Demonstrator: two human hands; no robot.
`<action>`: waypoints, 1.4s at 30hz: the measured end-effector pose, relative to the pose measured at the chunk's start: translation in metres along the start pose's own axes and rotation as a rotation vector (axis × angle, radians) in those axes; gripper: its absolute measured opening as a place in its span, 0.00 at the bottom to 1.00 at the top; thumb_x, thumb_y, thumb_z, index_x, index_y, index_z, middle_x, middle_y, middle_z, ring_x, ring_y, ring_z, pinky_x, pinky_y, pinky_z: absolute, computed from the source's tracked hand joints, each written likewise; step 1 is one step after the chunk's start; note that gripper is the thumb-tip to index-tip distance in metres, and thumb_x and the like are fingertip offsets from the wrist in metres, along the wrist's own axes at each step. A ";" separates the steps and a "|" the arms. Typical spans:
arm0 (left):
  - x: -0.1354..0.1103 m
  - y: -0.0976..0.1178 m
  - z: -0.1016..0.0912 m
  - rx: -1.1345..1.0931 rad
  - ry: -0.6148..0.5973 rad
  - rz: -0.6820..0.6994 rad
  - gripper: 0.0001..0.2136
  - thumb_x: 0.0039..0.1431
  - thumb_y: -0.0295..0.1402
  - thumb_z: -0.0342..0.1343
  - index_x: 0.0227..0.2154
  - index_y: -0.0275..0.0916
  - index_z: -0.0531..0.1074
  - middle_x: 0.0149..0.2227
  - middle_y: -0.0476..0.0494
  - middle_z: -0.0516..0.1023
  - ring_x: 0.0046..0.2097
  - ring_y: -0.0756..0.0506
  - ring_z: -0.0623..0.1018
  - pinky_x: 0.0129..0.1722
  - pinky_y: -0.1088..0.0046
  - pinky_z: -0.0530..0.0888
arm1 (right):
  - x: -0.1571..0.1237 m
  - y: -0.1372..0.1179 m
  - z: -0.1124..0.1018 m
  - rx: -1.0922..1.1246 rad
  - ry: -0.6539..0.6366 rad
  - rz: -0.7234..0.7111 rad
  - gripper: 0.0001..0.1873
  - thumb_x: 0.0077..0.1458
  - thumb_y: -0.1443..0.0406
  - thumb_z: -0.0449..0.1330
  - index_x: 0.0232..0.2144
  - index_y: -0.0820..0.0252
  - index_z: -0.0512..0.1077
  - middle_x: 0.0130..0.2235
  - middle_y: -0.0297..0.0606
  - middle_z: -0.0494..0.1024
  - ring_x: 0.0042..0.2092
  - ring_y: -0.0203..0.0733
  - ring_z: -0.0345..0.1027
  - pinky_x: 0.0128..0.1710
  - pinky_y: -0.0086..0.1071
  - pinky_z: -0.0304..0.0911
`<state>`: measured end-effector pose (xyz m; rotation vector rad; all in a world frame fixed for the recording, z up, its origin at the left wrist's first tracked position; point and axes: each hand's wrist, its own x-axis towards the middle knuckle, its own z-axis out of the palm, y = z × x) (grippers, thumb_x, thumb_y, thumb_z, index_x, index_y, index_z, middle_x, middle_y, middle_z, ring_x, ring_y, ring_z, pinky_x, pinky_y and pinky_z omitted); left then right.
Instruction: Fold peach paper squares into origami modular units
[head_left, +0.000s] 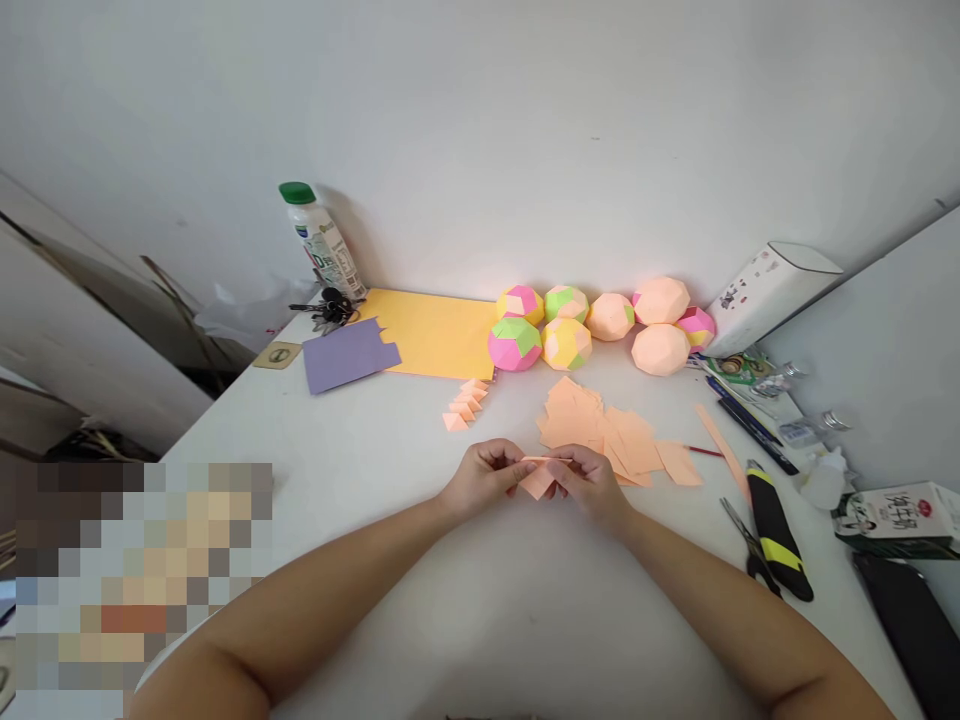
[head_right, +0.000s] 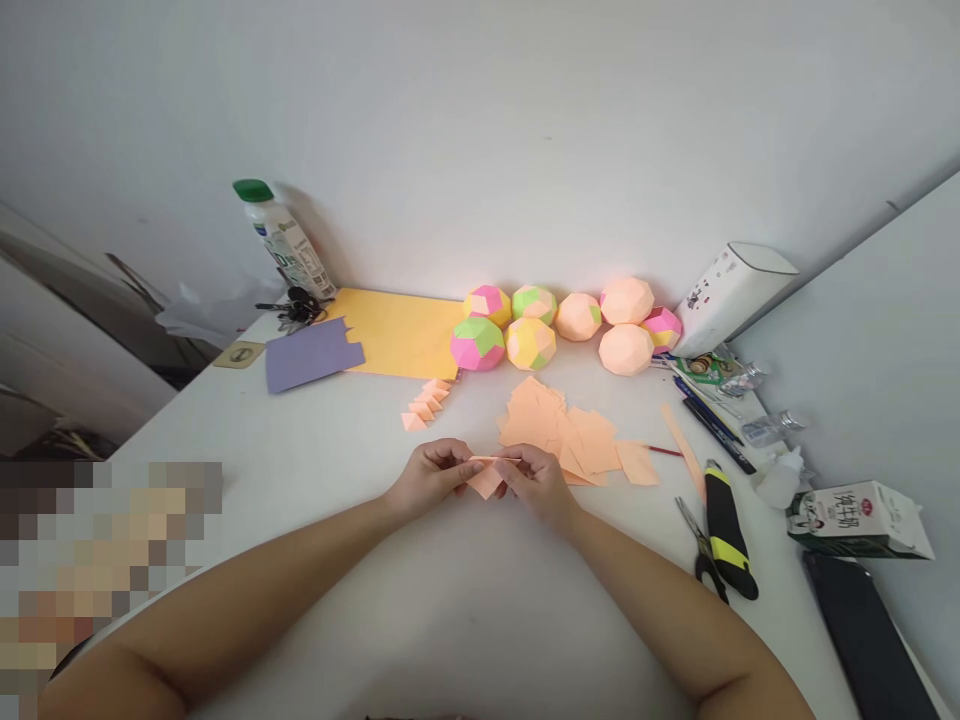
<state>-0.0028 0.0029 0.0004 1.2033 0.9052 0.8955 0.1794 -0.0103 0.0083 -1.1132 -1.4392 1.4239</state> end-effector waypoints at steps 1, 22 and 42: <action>0.000 0.000 0.000 0.002 -0.022 -0.001 0.14 0.50 0.41 0.58 0.21 0.35 0.67 0.17 0.53 0.66 0.19 0.55 0.64 0.19 0.79 0.61 | 0.000 0.000 0.000 -0.003 -0.006 0.011 0.11 0.52 0.59 0.59 0.34 0.61 0.72 0.24 0.34 0.73 0.25 0.36 0.68 0.24 0.29 0.61; -0.004 0.004 0.004 0.025 -0.073 -0.047 0.12 0.51 0.39 0.58 0.26 0.36 0.66 0.23 0.51 0.69 0.24 0.53 0.69 0.23 0.77 0.65 | -0.001 -0.001 0.001 -0.075 -0.003 -0.002 0.11 0.52 0.58 0.58 0.29 0.60 0.74 0.26 0.35 0.73 0.27 0.35 0.65 0.25 0.28 0.61; -0.005 0.009 0.001 -0.014 -0.132 -0.031 0.12 0.53 0.40 0.55 0.24 0.36 0.63 0.23 0.51 0.67 0.25 0.52 0.68 0.24 0.76 0.65 | -0.002 -0.005 0.001 -0.166 -0.035 -0.027 0.11 0.53 0.58 0.57 0.28 0.60 0.73 0.25 0.35 0.70 0.26 0.35 0.62 0.26 0.29 0.60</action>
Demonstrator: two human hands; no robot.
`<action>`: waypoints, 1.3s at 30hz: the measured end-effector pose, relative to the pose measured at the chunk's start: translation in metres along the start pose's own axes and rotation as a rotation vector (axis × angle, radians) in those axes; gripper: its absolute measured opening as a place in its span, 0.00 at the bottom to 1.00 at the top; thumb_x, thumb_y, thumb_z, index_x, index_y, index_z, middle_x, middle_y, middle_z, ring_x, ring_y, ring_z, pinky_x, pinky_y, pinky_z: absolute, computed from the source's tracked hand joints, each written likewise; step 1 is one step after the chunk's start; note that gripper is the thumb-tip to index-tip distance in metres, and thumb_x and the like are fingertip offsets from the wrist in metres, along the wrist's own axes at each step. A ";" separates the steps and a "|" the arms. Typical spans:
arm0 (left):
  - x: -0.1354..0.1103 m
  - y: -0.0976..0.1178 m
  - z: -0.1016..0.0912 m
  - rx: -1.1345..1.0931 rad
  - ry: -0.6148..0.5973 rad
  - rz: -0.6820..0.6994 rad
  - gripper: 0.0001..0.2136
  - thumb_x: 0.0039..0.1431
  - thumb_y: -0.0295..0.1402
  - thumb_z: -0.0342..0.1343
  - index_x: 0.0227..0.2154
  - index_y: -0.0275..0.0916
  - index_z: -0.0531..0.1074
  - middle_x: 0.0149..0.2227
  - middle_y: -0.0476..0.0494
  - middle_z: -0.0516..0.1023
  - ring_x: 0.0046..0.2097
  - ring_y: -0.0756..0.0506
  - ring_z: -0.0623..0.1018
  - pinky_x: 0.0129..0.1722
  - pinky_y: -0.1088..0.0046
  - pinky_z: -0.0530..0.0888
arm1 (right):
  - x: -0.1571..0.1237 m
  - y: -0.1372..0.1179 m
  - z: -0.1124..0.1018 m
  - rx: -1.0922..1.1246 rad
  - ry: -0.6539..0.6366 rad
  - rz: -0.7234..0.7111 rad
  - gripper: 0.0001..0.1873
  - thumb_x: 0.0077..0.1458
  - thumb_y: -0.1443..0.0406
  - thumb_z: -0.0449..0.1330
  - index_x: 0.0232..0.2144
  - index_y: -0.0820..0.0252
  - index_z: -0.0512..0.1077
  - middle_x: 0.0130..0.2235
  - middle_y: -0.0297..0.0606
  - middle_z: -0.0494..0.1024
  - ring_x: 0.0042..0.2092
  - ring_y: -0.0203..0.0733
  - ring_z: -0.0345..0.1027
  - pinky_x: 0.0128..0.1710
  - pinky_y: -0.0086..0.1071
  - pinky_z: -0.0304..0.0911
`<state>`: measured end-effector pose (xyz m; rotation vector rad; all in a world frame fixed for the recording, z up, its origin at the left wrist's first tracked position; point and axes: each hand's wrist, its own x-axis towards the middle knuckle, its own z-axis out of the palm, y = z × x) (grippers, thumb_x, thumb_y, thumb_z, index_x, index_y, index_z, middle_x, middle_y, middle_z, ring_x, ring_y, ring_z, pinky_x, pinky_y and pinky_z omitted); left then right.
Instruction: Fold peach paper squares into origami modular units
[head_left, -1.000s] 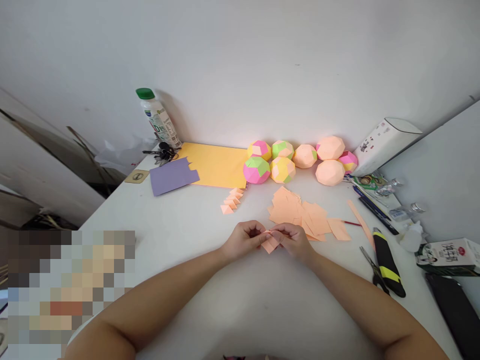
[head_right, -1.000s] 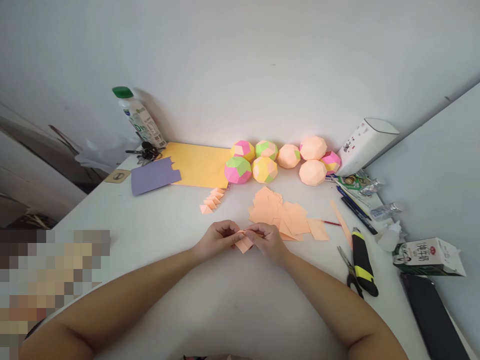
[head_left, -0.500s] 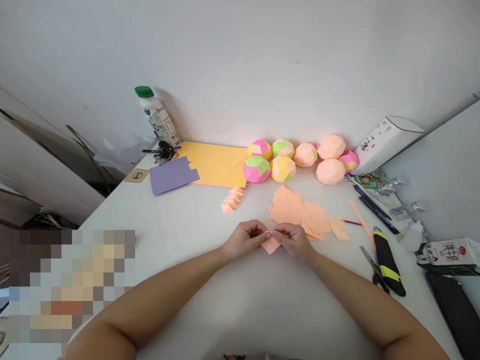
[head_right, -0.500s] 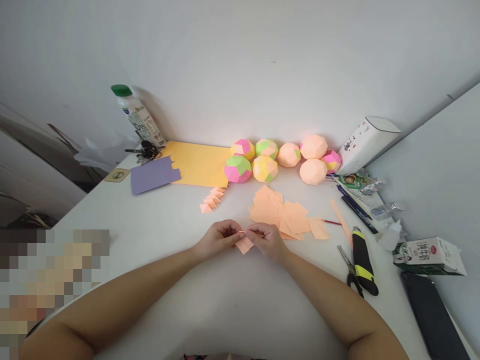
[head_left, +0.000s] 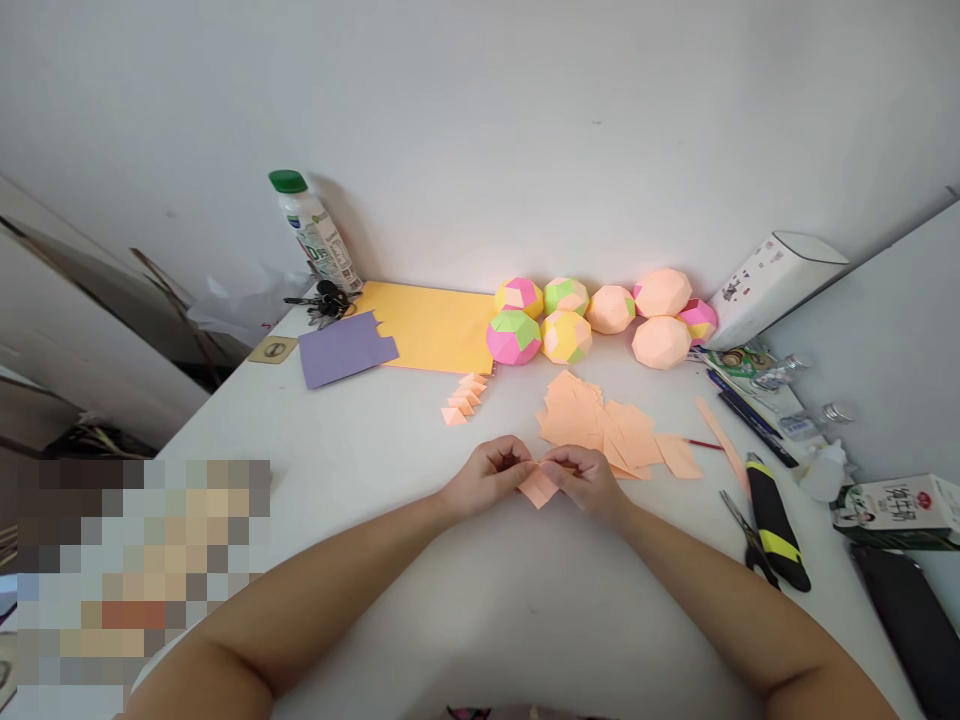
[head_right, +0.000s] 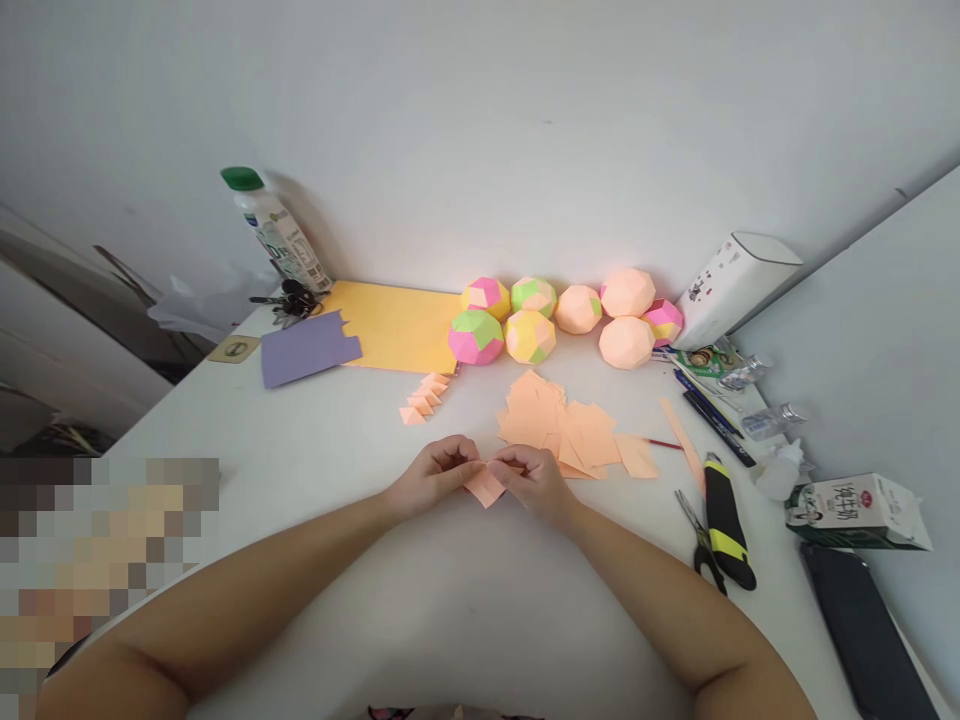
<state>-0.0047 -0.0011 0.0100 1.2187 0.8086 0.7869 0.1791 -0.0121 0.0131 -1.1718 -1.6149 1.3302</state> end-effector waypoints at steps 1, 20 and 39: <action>0.000 0.000 -0.001 -0.014 0.012 0.000 0.12 0.53 0.40 0.54 0.24 0.37 0.63 0.23 0.51 0.67 0.25 0.52 0.69 0.25 0.76 0.65 | 0.000 -0.001 0.000 0.017 0.003 0.009 0.11 0.53 0.58 0.57 0.28 0.60 0.72 0.25 0.34 0.70 0.26 0.35 0.62 0.25 0.29 0.60; -0.002 0.005 0.005 -0.072 -0.024 -0.019 0.11 0.55 0.41 0.53 0.28 0.38 0.63 0.28 0.44 0.78 0.32 0.45 0.78 0.27 0.73 0.70 | 0.000 -0.002 0.000 0.103 0.023 0.050 0.11 0.52 0.58 0.58 0.26 0.60 0.70 0.23 0.33 0.71 0.24 0.35 0.65 0.24 0.29 0.62; -0.002 0.001 0.005 0.197 0.102 0.039 0.09 0.56 0.38 0.51 0.27 0.37 0.65 0.20 0.55 0.60 0.23 0.53 0.62 0.24 0.78 0.61 | 0.000 0.000 0.002 0.110 0.016 0.043 0.12 0.53 0.57 0.57 0.28 0.61 0.69 0.22 0.33 0.72 0.24 0.35 0.67 0.25 0.29 0.62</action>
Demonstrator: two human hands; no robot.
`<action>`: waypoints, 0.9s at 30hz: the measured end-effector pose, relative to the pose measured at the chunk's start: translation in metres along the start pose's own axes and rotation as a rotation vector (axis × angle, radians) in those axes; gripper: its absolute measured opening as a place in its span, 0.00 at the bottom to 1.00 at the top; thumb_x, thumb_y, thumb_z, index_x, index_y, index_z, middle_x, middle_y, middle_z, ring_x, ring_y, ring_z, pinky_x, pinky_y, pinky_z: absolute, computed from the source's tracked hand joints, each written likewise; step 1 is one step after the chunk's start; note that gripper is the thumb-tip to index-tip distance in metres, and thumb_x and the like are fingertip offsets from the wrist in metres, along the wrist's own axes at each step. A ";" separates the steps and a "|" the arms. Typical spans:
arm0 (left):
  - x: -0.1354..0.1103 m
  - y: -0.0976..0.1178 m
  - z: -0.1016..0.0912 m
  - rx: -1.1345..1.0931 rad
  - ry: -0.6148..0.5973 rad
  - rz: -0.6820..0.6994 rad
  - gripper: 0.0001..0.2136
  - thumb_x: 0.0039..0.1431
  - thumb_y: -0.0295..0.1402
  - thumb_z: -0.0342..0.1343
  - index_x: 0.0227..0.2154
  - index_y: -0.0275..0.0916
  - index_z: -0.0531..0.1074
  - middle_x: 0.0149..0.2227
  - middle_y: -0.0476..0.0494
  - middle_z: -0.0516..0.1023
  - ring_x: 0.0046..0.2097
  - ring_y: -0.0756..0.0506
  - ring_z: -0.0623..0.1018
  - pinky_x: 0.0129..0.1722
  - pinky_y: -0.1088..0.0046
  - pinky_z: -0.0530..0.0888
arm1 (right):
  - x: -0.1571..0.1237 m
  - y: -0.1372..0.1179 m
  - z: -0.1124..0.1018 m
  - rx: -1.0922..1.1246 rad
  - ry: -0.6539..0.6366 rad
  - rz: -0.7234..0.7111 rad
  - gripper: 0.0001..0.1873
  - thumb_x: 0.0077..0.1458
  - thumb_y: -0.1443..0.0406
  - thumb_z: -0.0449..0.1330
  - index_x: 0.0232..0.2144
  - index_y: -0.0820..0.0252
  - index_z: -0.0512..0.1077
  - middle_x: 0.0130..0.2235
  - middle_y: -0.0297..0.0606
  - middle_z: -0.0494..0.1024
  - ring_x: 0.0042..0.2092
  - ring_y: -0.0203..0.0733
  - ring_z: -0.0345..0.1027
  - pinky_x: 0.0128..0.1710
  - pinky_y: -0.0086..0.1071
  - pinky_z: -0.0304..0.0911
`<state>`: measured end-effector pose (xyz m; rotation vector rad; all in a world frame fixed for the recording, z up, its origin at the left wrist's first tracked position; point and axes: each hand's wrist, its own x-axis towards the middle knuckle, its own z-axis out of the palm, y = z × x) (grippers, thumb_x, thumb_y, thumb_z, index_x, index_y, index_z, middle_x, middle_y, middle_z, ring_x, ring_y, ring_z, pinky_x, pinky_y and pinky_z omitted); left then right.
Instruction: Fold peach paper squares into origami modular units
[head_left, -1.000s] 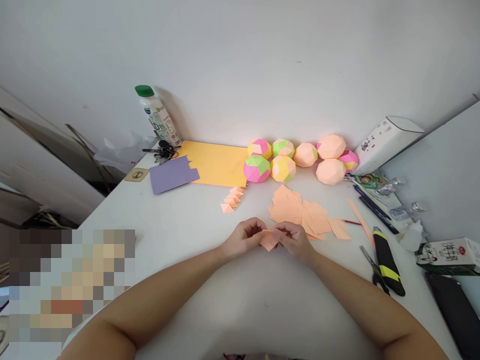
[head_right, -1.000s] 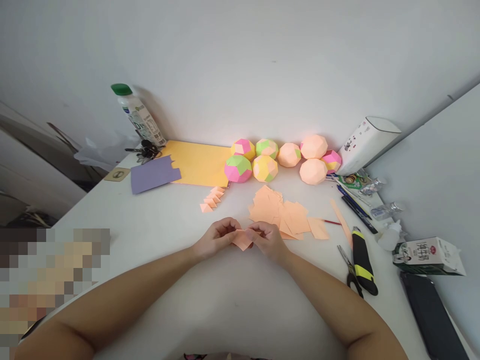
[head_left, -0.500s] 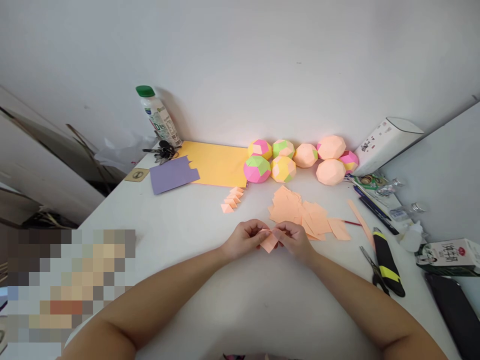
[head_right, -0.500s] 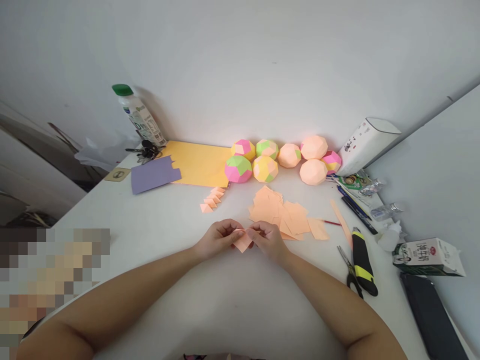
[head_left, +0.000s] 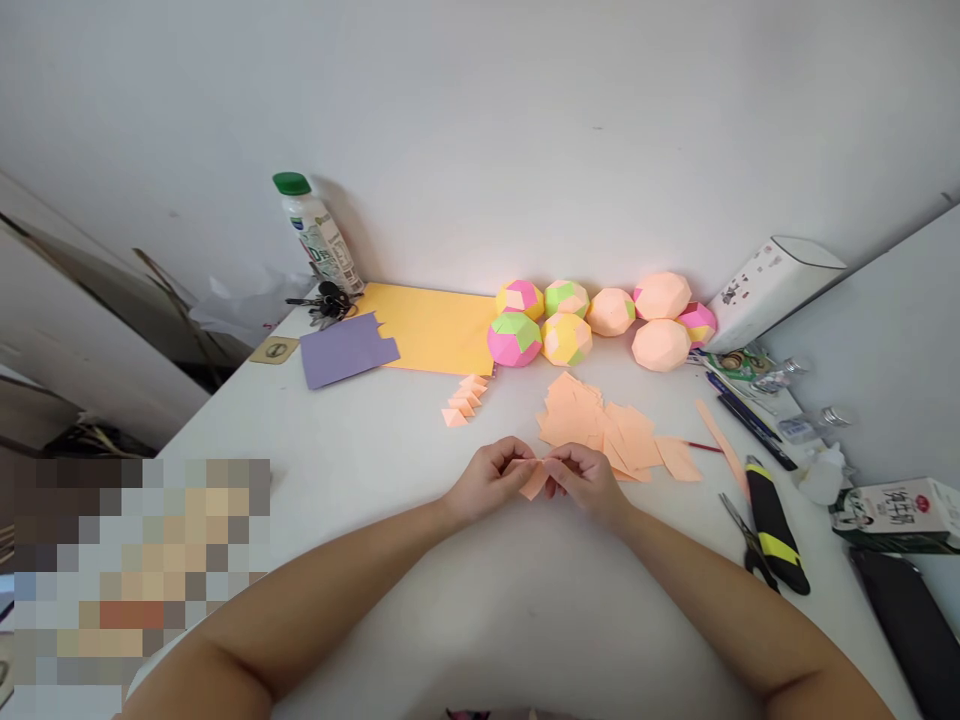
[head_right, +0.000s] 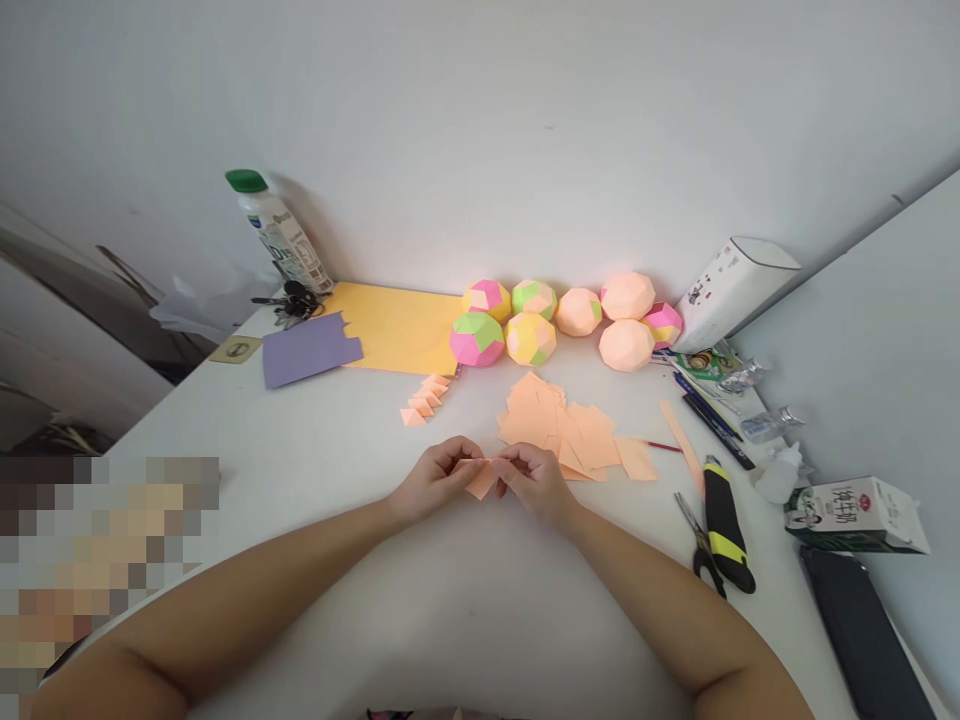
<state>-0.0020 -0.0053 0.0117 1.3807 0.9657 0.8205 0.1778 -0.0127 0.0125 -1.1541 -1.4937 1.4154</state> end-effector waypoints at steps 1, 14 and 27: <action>0.000 0.000 0.000 0.017 -0.007 0.006 0.09 0.56 0.37 0.50 0.27 0.37 0.65 0.19 0.55 0.60 0.23 0.53 0.62 0.25 0.78 0.61 | 0.000 0.000 0.000 0.004 -0.011 -0.003 0.12 0.53 0.57 0.57 0.28 0.61 0.69 0.22 0.33 0.72 0.24 0.35 0.67 0.25 0.30 0.63; 0.003 -0.003 -0.003 -0.120 0.074 0.037 0.08 0.54 0.32 0.49 0.22 0.37 0.60 0.22 0.54 0.60 0.24 0.54 0.61 0.24 0.78 0.60 | 0.000 0.001 -0.002 0.009 0.028 -0.017 0.09 0.55 0.61 0.56 0.26 0.61 0.67 0.20 0.31 0.69 0.23 0.33 0.64 0.24 0.28 0.60; 0.002 -0.003 0.001 -0.018 -0.045 -0.032 0.08 0.54 0.37 0.51 0.27 0.37 0.67 0.22 0.52 0.65 0.25 0.52 0.66 0.26 0.77 0.64 | 0.001 0.003 0.002 -0.037 -0.048 -0.007 0.04 0.52 0.64 0.56 0.28 0.61 0.67 0.24 0.32 0.68 0.24 0.34 0.64 0.24 0.29 0.61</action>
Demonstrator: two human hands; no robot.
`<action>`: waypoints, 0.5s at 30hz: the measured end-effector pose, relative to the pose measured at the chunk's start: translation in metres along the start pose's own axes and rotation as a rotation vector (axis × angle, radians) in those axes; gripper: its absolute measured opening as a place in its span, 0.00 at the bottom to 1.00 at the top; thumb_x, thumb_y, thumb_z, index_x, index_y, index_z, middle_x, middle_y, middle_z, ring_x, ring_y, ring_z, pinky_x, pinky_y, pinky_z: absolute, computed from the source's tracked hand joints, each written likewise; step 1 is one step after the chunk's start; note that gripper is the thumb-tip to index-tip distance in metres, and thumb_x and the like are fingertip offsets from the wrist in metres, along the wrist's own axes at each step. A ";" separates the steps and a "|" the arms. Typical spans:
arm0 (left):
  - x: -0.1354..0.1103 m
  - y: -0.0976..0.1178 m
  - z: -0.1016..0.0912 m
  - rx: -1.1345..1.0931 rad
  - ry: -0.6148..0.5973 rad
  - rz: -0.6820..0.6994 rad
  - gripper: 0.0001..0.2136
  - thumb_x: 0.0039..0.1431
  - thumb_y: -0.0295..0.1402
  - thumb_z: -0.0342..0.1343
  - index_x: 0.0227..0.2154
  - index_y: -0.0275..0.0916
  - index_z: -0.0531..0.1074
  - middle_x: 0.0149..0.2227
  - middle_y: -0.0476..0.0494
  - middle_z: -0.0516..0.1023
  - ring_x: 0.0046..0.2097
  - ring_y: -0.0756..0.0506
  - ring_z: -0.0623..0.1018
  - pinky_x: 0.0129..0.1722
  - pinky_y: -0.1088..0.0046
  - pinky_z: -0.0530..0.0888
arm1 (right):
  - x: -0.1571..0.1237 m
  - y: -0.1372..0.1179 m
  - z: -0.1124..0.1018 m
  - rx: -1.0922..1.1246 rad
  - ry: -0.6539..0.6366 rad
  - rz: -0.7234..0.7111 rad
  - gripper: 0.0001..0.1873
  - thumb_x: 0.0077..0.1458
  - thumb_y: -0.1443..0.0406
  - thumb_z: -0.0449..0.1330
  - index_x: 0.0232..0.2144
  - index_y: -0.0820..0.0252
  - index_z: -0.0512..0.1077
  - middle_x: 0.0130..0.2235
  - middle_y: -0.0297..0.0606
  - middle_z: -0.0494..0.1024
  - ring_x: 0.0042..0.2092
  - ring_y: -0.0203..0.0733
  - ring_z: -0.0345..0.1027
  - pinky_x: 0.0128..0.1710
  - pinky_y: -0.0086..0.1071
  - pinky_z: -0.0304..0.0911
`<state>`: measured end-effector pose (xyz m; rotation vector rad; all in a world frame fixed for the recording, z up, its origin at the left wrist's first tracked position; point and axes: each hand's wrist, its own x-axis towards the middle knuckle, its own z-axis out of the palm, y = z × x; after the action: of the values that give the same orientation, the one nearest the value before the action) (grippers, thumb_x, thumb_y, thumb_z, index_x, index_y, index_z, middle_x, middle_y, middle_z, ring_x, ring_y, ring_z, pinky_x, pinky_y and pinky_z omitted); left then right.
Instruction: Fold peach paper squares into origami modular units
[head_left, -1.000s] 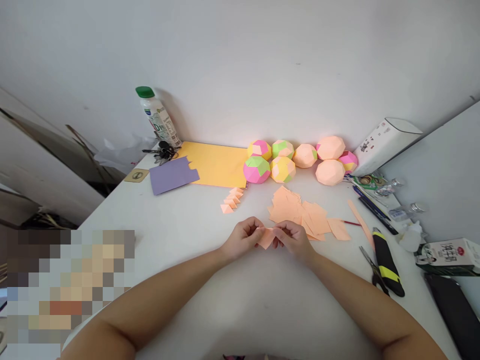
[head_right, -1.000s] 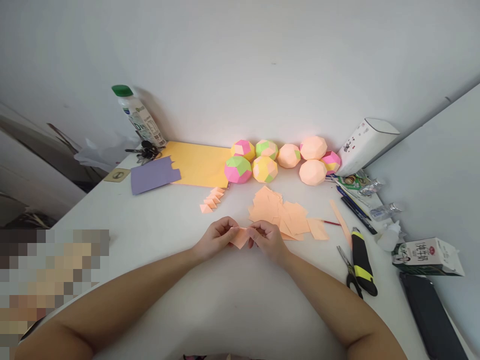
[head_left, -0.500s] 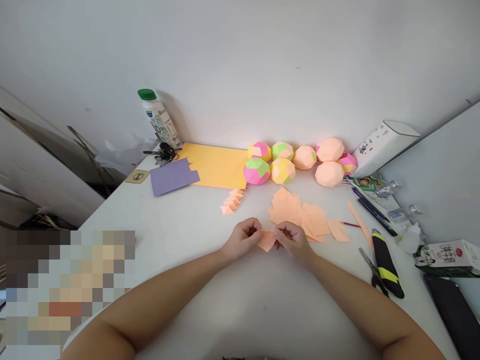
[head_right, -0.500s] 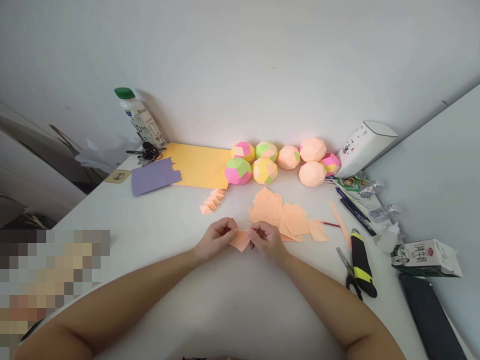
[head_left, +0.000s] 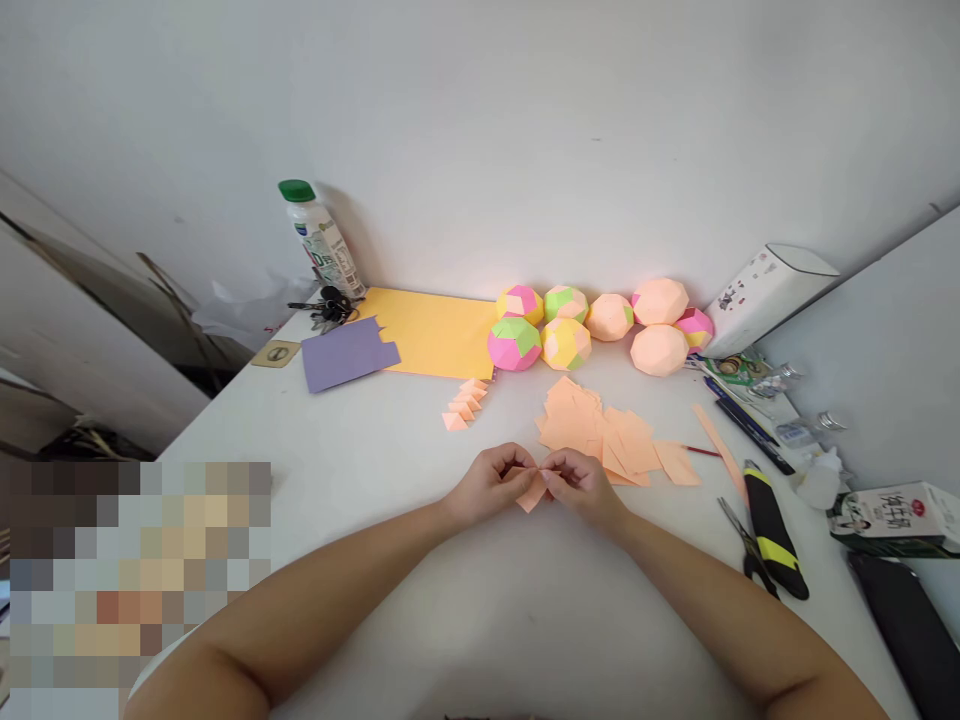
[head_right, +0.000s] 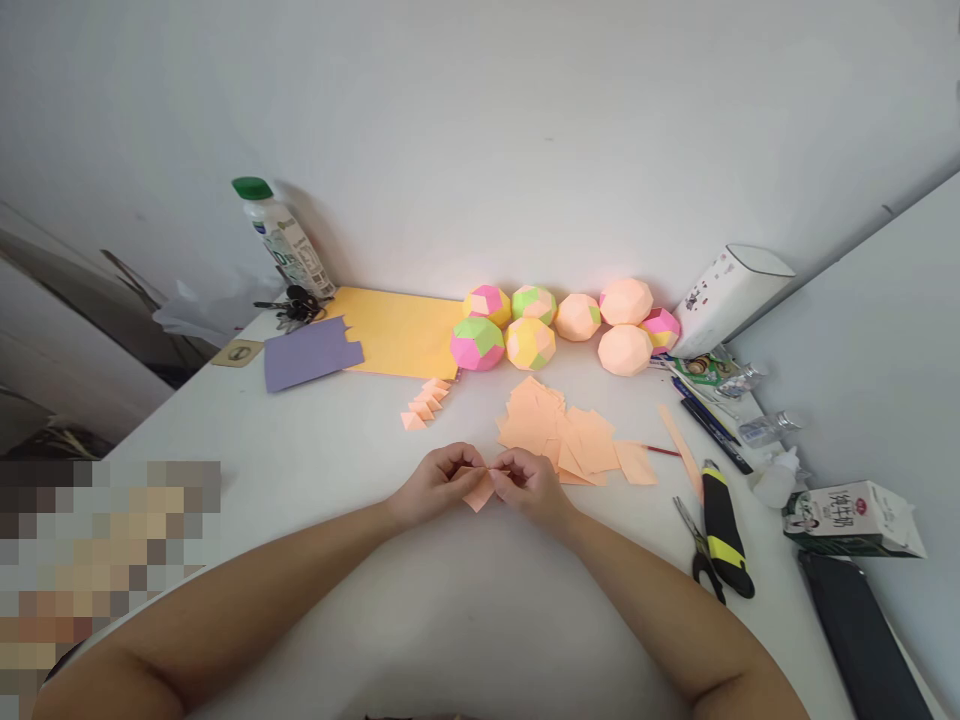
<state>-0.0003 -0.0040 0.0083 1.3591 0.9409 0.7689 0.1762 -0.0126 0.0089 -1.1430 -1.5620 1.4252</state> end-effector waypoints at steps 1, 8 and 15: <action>0.000 0.000 0.001 0.016 -0.004 0.001 0.08 0.54 0.36 0.51 0.26 0.37 0.67 0.23 0.52 0.66 0.25 0.52 0.66 0.26 0.77 0.64 | 0.000 0.000 0.001 -0.016 0.005 -0.003 0.04 0.52 0.65 0.55 0.28 0.61 0.67 0.24 0.32 0.68 0.24 0.33 0.64 0.24 0.28 0.60; -0.001 0.000 0.003 0.064 0.013 -0.019 0.04 0.50 0.32 0.52 0.24 0.37 0.65 0.18 0.56 0.59 0.22 0.54 0.60 0.22 0.79 0.60 | -0.001 -0.004 0.002 -0.040 0.049 -0.005 0.05 0.47 0.69 0.55 0.22 0.60 0.63 0.20 0.29 0.66 0.22 0.32 0.60 0.21 0.27 0.56; 0.003 -0.001 -0.004 -0.075 0.118 -0.019 0.05 0.53 0.33 0.50 0.26 0.37 0.62 0.23 0.54 0.62 0.23 0.55 0.61 0.23 0.80 0.59 | 0.000 0.000 -0.005 0.233 0.182 -0.006 0.07 0.54 0.64 0.52 0.26 0.58 0.59 0.23 0.32 0.72 0.21 0.32 0.61 0.21 0.28 0.58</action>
<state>-0.0025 0.0001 0.0071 1.2491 1.0062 0.8684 0.1811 -0.0103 0.0100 -1.0933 -1.2374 1.4144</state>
